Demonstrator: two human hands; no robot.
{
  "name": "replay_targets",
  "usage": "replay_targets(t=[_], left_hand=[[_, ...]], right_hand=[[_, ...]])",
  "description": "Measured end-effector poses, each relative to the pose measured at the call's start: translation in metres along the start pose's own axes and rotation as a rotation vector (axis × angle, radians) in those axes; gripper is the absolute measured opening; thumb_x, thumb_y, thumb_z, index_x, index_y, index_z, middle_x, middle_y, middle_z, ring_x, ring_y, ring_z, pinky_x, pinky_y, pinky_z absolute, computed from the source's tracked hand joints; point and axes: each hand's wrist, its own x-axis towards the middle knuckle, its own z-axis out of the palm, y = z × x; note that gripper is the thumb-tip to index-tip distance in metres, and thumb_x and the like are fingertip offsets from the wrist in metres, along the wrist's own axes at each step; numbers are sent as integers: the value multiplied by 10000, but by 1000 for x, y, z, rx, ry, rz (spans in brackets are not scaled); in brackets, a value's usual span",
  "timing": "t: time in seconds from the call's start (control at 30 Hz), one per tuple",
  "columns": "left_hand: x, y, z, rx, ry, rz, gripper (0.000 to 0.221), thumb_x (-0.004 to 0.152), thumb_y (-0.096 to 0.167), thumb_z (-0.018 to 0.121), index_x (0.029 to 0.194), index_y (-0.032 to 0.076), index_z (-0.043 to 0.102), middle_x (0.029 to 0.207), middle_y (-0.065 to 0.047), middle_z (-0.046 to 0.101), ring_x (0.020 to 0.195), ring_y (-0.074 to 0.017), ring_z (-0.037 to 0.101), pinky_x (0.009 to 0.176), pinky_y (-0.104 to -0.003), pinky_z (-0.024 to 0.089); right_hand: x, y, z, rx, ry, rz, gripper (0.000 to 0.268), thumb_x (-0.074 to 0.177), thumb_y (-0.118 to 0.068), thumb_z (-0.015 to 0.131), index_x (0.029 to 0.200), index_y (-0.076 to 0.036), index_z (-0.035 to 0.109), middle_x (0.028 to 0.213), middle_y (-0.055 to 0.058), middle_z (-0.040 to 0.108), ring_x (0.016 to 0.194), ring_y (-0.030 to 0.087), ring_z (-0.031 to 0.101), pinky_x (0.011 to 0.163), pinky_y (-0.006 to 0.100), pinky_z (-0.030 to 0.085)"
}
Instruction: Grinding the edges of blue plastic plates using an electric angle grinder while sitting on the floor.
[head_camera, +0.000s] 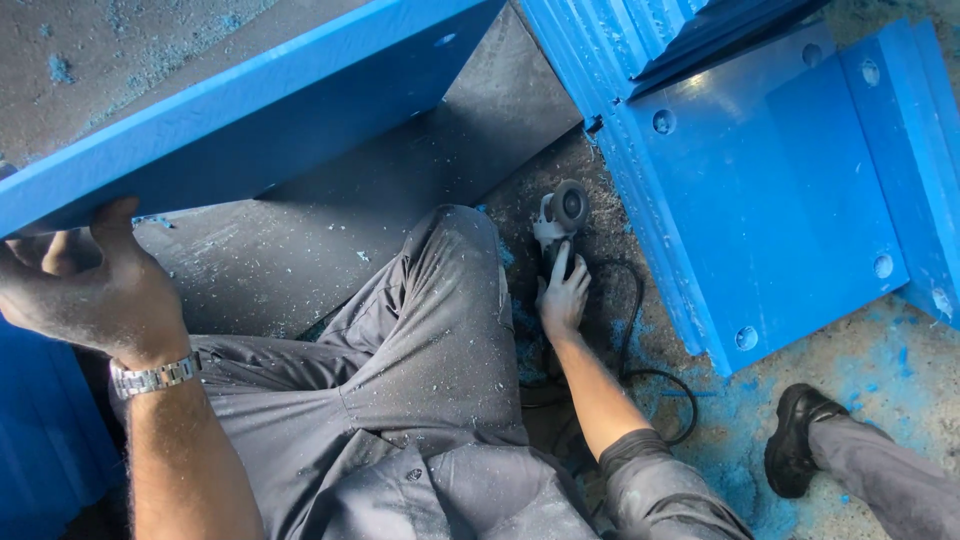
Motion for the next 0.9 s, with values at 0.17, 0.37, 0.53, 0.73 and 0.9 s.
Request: replay_targets(t=[0.17,0.37,0.53,0.73,0.9], left_hand=[[-7,9,10,-113,95,97,639,1055,-144,757,1465,-6,286,1334,-246,652,1226,-336,733,879,-373,653],[-3,9,4,-79,80,115,671,1108,-151,769,1550,60,312,1375,-225,649,1243,-340,738,881,-396,658],[6,14,4,-50,63,163,721,1114,-127,821,1574,96,311,1455,-187,634,1264,-328,737,874,-384,650],[-38,28,17,-458,222,-288,498,1251,385,466,1617,234,163,1694,-110,337,1525,-300,479,990,-376,595],[-49,121,-13,-1284,260,-1145,926,972,740,416,1645,138,211,1541,-46,467,1399,-248,463,1171,-498,343]], right_hand=[[-11,-9,-3,94,-32,-12,886,906,-219,732,1632,-158,229,1478,257,380,1260,478,455,997,547,484],[-12,-14,-10,112,-77,28,869,893,-169,732,1625,-213,266,1487,238,374,1286,467,449,994,541,485],[-12,-21,-30,161,-86,40,830,873,-185,749,1587,-171,325,1442,244,382,1258,460,452,978,524,492],[-1,-46,-53,417,191,85,504,967,-306,741,1339,-28,546,1301,210,567,1209,401,560,1015,508,503],[64,-121,-168,1714,-413,564,680,942,-619,472,1287,-53,619,1202,243,688,1021,346,685,878,476,533]])
